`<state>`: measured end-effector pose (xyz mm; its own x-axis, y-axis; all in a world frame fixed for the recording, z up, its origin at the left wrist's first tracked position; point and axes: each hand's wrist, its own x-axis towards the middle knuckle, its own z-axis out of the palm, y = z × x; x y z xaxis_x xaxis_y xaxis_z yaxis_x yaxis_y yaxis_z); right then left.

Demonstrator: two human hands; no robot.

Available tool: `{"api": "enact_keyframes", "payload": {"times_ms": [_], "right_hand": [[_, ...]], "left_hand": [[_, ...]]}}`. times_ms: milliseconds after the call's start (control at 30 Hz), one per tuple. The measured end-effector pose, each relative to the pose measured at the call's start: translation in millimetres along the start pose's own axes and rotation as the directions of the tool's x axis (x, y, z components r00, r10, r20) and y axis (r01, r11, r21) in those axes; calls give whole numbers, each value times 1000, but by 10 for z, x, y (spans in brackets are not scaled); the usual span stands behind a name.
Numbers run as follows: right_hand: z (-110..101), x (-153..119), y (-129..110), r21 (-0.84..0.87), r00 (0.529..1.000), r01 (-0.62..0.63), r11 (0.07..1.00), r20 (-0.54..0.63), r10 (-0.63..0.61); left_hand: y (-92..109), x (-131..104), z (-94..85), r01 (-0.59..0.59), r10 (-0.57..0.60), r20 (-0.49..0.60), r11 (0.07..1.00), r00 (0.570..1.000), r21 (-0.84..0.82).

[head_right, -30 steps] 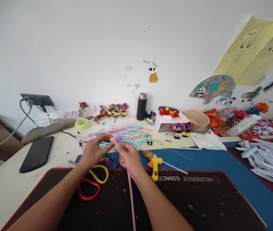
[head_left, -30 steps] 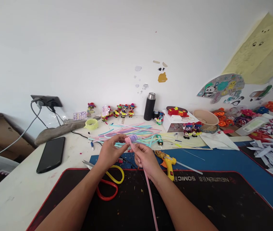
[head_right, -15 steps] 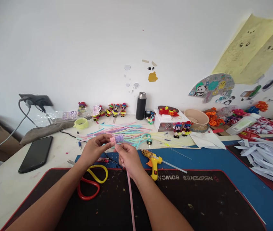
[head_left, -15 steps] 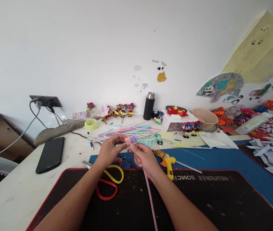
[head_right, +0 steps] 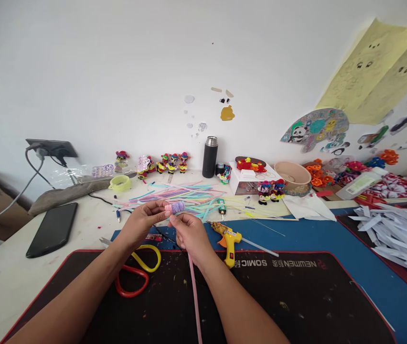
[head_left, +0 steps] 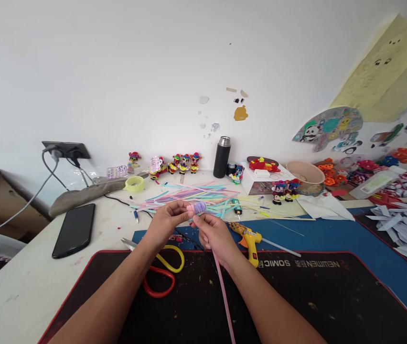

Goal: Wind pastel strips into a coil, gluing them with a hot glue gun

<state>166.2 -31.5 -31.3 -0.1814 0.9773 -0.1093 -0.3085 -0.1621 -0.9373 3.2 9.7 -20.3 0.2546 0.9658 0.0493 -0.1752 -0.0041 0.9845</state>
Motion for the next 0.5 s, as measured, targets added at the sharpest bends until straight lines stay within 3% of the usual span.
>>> {"api": "enact_keyframes", "payload": {"times_ms": [500], "right_hand": [[-3,17,2,-10,1000,14,1000,-28,-15]], "left_hand": [[-18,-1,27,57,-59,-5,984,998,-168]]}}
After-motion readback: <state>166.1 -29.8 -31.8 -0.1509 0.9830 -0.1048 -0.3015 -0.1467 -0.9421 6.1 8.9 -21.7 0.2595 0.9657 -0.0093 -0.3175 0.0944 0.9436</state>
